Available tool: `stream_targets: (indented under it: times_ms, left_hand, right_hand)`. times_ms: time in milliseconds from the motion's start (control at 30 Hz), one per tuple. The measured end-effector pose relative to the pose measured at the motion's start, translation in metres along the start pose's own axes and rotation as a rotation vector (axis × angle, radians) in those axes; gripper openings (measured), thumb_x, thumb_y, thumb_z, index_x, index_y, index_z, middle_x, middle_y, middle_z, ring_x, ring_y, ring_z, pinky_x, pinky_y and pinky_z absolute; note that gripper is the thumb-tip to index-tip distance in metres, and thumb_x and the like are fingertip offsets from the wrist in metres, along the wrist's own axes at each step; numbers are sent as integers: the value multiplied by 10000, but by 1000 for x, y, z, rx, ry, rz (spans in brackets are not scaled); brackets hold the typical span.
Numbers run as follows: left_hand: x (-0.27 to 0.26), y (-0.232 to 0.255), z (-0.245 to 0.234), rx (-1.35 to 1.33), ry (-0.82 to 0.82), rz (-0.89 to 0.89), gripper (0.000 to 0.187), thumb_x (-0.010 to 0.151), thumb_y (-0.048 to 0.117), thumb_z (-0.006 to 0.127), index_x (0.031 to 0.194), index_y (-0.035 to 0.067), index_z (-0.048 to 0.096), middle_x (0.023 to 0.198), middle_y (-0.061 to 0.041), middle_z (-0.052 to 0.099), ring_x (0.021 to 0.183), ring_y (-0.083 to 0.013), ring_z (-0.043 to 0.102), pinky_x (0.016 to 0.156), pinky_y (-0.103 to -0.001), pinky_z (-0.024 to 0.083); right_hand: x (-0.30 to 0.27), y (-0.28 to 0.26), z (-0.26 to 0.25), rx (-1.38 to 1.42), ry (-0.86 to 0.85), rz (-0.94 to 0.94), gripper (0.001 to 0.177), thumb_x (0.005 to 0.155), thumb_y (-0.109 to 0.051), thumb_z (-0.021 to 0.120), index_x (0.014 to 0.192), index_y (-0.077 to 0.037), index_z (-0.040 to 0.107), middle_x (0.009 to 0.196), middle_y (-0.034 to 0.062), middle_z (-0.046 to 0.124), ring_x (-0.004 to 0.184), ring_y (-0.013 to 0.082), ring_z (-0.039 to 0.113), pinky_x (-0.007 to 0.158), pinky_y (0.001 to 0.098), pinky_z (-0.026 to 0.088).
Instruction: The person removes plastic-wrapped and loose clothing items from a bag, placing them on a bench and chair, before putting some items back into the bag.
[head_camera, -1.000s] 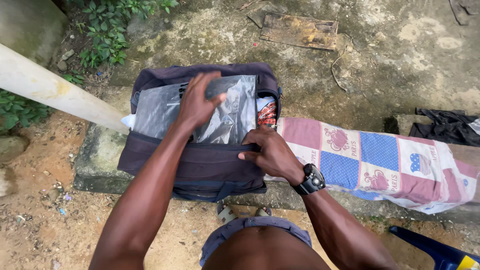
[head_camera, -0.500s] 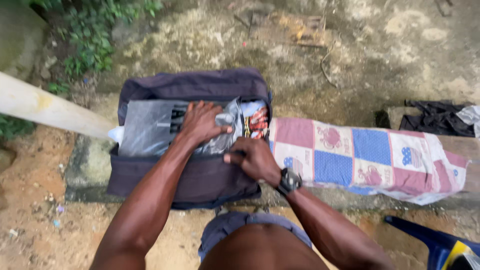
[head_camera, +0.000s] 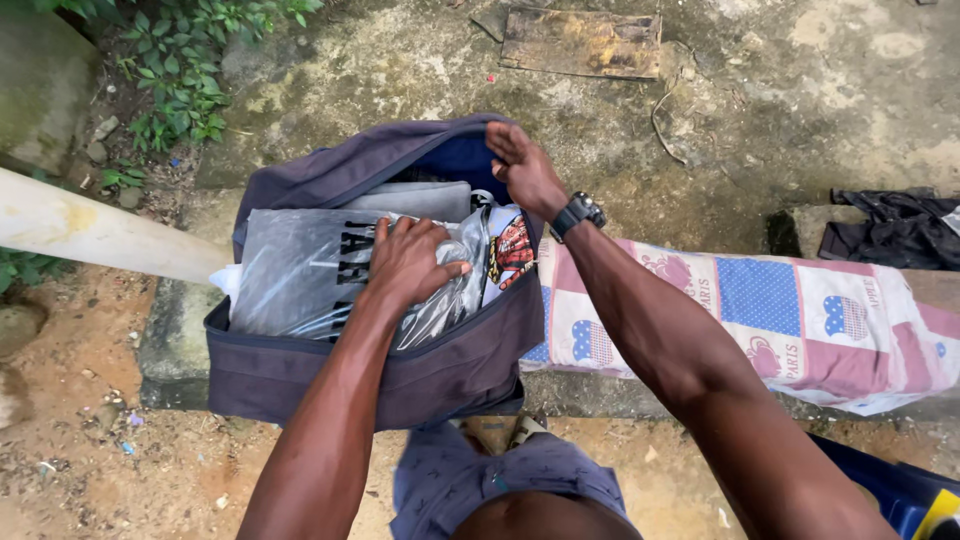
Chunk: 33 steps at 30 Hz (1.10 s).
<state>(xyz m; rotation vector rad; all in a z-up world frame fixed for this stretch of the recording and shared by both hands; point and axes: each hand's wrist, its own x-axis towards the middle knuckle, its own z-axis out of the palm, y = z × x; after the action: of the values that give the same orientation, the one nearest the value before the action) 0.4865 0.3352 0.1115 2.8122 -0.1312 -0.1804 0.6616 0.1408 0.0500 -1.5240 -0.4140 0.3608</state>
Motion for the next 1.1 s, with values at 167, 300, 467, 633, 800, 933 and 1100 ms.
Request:
stream_targets:
  times_ms: [167,300,467,633,800,933,1100]
  left_hand:
    - [1,2,-6,8,-50,22,643,786,654,704,1223,181,718,1290,-78,648,1291,-310,501,1115,-604,251]
    - [37,-35,-19,-343,-240,-106,596,891,619,622,1232,144,736,1294,-97,691,1260,-301,613,1089,-493,435]
    - [97,-130,-14,-414,145,-86,522,948,378,669,1344,39,638,1446,-167,574,1353,-360,509,1123,-441,389]
    - [149,-195,-19,-476,28,-13,470,993,298,622,1395,56,614,1521,-149,543,1443,-314,478,1214,-401,343]
    - [165,-201,-18,-618,-96,-33,455,996,274,597,1409,82,591,1489,-132,553,1403,-306,495,1178,-404,352]
    - [170,-205,-5,-733,-123,-32,447,995,252,599,1403,70,603,1475,-143,592,1391,-296,549,1171,-398,404]
    - [135,-190,-14,-482,-384,-13,697,974,490,552,1505,61,412,1522,-175,456,1397,-334,458,1145,-467,368]
  right_hand:
    - [5,25,9,-11,-27,135,247,942,50,656,1178,123,667,1346,209,741,1253,289,713,1079,387,569]
    - [15,20,43,-652,-87,160,527,870,-300,802,1277,3,658,1273,208,696,1181,306,672,1000,395,515]
    - [14,34,96,-984,-72,266,771,658,-408,910,1273,-14,662,1233,274,661,1142,416,642,990,456,510]
    - [-7,14,110,-951,138,177,745,621,-310,897,1238,25,646,1157,289,681,1077,451,651,918,498,523]
    - [-6,-30,129,-1162,56,259,562,679,-326,891,1144,-73,700,1015,279,686,969,457,654,839,537,512]
    - [6,-55,137,-1162,-162,239,346,745,-209,760,1057,-70,703,1011,186,726,937,408,687,819,517,527]
    - [-27,-115,145,-1052,-294,28,350,684,-176,704,995,-16,719,995,168,732,987,389,679,866,479,517]
